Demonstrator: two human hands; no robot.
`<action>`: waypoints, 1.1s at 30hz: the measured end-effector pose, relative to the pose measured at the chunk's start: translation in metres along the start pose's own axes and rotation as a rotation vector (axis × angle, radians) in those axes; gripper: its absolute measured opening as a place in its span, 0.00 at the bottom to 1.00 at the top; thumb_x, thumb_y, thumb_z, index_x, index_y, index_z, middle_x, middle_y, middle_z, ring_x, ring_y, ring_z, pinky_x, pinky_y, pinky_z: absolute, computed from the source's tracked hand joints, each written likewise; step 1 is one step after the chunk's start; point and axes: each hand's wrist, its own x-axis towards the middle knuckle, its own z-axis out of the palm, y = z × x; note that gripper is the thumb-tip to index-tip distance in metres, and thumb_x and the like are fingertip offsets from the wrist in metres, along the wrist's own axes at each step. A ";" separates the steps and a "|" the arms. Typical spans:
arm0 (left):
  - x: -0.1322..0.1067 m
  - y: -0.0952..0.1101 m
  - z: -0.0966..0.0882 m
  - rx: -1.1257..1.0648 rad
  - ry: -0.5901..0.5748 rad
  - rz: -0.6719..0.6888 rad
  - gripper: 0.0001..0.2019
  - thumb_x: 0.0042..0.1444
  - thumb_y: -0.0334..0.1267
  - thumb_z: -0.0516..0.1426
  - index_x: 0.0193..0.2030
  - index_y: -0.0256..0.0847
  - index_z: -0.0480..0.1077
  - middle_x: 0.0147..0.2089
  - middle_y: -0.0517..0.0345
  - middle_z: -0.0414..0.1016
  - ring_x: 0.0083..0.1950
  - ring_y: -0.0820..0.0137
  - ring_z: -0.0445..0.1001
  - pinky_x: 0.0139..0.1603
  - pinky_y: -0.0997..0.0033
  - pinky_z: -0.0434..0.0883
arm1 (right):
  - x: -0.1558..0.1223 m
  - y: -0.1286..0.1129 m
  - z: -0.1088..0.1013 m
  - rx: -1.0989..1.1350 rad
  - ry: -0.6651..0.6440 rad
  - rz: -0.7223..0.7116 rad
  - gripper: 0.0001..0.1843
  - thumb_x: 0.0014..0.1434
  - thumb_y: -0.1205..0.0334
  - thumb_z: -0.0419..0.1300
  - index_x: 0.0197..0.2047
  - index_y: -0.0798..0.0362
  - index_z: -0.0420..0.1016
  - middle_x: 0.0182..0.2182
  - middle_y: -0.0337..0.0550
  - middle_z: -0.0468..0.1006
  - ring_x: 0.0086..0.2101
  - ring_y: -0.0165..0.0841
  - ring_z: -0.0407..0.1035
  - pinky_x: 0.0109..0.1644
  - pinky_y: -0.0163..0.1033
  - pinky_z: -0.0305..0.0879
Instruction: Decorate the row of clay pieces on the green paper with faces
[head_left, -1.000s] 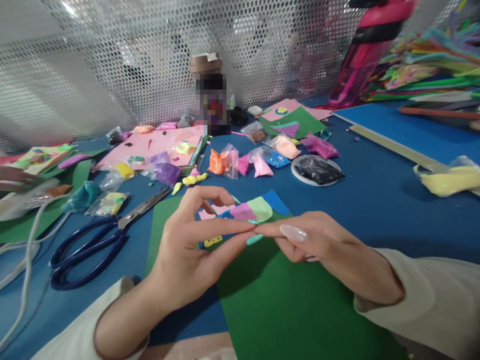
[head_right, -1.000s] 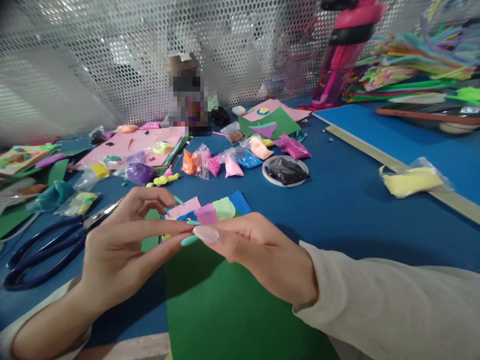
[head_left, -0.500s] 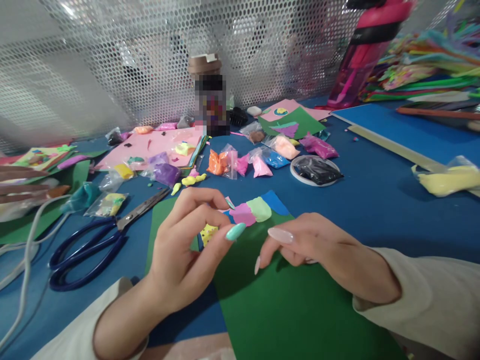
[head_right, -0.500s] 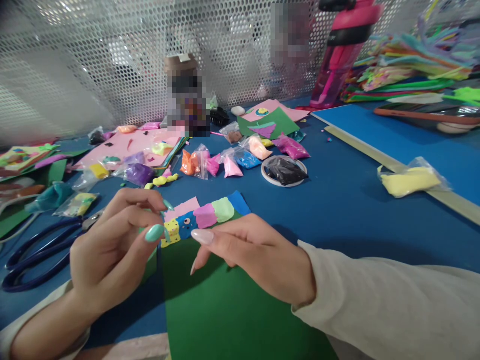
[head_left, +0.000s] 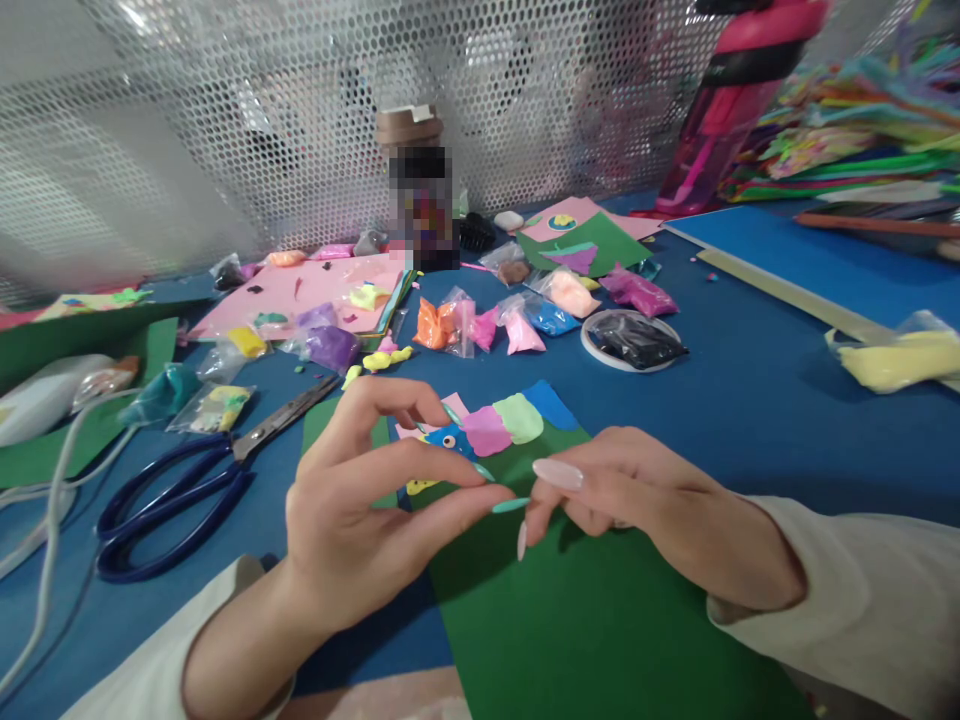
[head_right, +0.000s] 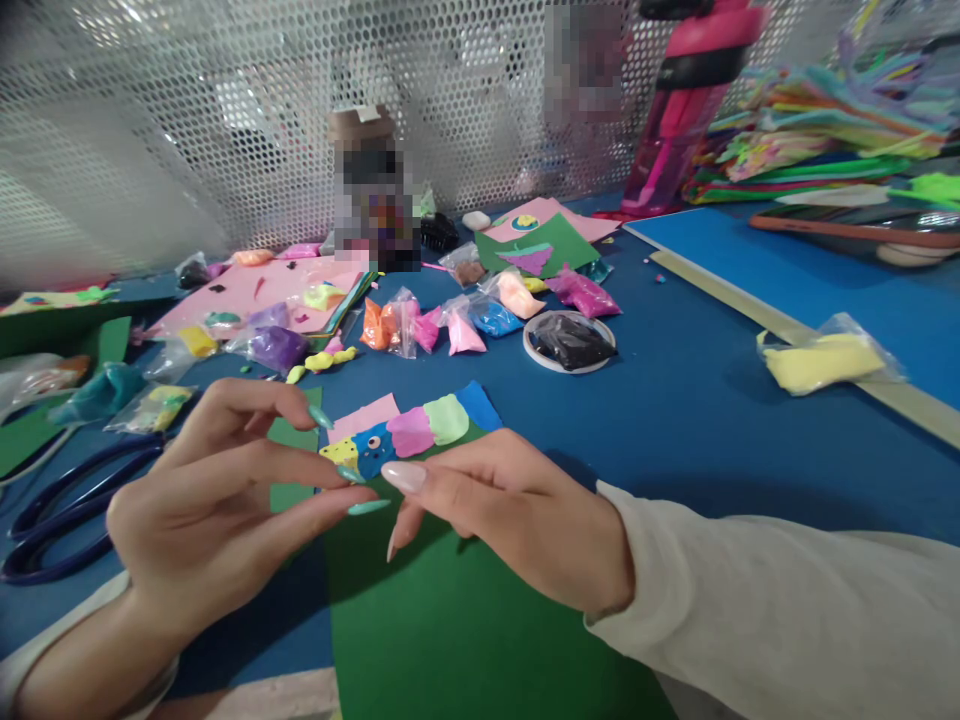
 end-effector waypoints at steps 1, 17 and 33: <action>0.000 0.000 0.000 0.003 0.003 0.004 0.03 0.51 0.38 0.60 0.29 0.45 0.70 0.38 0.58 0.62 0.40 0.72 0.64 0.35 0.68 0.65 | 0.000 0.000 0.000 0.005 -0.002 0.000 0.24 0.61 0.52 0.48 0.25 0.58 0.76 0.14 0.33 0.54 0.19 0.23 0.52 0.23 0.31 0.51; 0.001 -0.006 -0.004 0.010 -0.060 0.097 0.06 0.46 0.30 0.63 0.33 0.41 0.72 0.39 0.56 0.63 0.40 0.70 0.65 0.36 0.67 0.67 | 0.001 -0.002 0.000 0.009 -0.009 0.019 0.24 0.60 0.51 0.48 0.25 0.57 0.75 0.15 0.34 0.56 0.21 0.25 0.54 0.26 0.32 0.54; 0.001 -0.004 -0.004 0.024 -0.061 0.117 0.07 0.45 0.29 0.63 0.32 0.41 0.71 0.39 0.56 0.62 0.39 0.71 0.65 0.36 0.68 0.66 | 0.000 -0.002 0.000 -0.018 0.006 -0.009 0.24 0.61 0.52 0.48 0.24 0.57 0.76 0.15 0.34 0.55 0.20 0.24 0.53 0.24 0.31 0.52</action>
